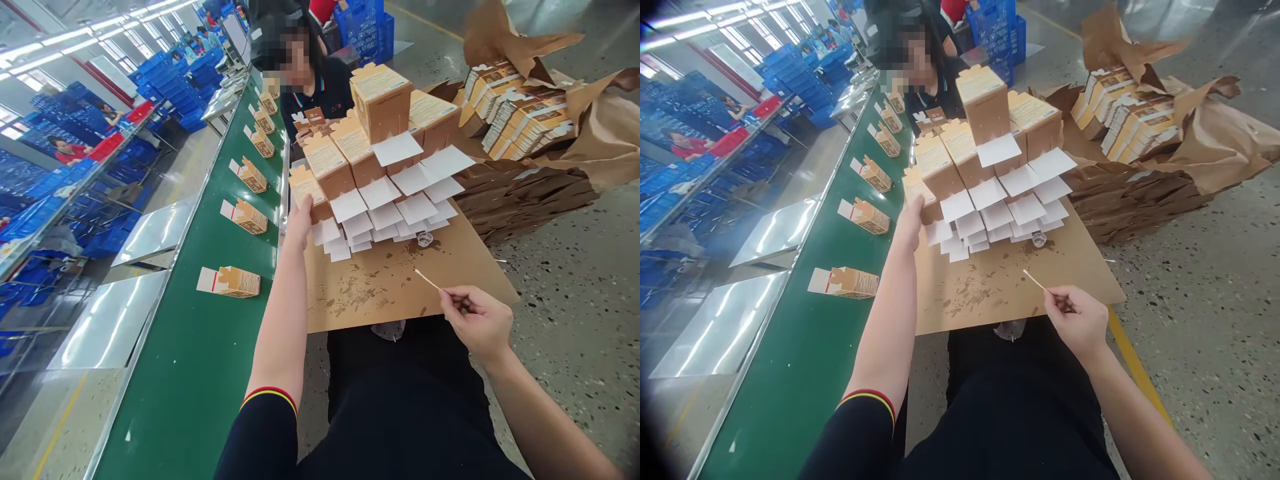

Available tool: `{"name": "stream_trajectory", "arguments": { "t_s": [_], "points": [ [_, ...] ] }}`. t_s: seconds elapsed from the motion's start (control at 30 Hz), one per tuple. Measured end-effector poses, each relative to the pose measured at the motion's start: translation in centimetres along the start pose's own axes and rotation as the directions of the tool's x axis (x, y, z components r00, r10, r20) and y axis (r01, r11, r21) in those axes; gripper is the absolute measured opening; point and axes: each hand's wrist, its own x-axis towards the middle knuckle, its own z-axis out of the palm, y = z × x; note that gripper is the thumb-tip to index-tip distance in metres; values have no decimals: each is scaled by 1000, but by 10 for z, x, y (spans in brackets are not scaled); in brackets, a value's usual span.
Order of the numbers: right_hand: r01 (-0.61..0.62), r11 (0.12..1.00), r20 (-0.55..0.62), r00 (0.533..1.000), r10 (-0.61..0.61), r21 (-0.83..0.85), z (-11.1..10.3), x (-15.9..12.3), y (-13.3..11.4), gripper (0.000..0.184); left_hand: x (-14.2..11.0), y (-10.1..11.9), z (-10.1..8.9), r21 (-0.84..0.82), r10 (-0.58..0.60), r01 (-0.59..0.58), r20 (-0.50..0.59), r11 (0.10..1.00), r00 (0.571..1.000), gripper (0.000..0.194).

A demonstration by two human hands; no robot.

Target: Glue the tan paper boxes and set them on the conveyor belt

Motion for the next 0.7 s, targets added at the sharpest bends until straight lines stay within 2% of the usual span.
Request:
{"name": "stream_trajectory", "arguments": {
  "t_s": [0.1,0.2,0.33,0.43,0.5,0.6,0.7],
  "points": [
    [-20,997,-21,1000,19,-70,-7,16,9,23,-26,11,-38,-37,-8,10,56,999,998,68],
    [0,982,52,999,10,-191,-9,44,21,22,-62,17,-76,-126,-30,44,113,991,993,72],
    [86,954,220,975,-22,-286,2,88,36,20,-120,-3,-108,-190,-189,230,209,955,959,71],
    [139,933,316,948,-29,-331,15,115,45,26,-155,-32,-118,-150,-321,357,217,922,922,80],
    [163,925,360,933,-31,-342,20,127,49,33,-168,-50,-120,-126,-359,388,204,913,911,87],
    [192,919,385,922,-48,-345,19,135,57,41,-174,-64,-117,-93,-335,354,172,931,926,91],
    [218,905,380,923,-69,-364,15,134,63,42,-170,-67,-112,-53,-338,350,163,935,927,89]
  ]
}}
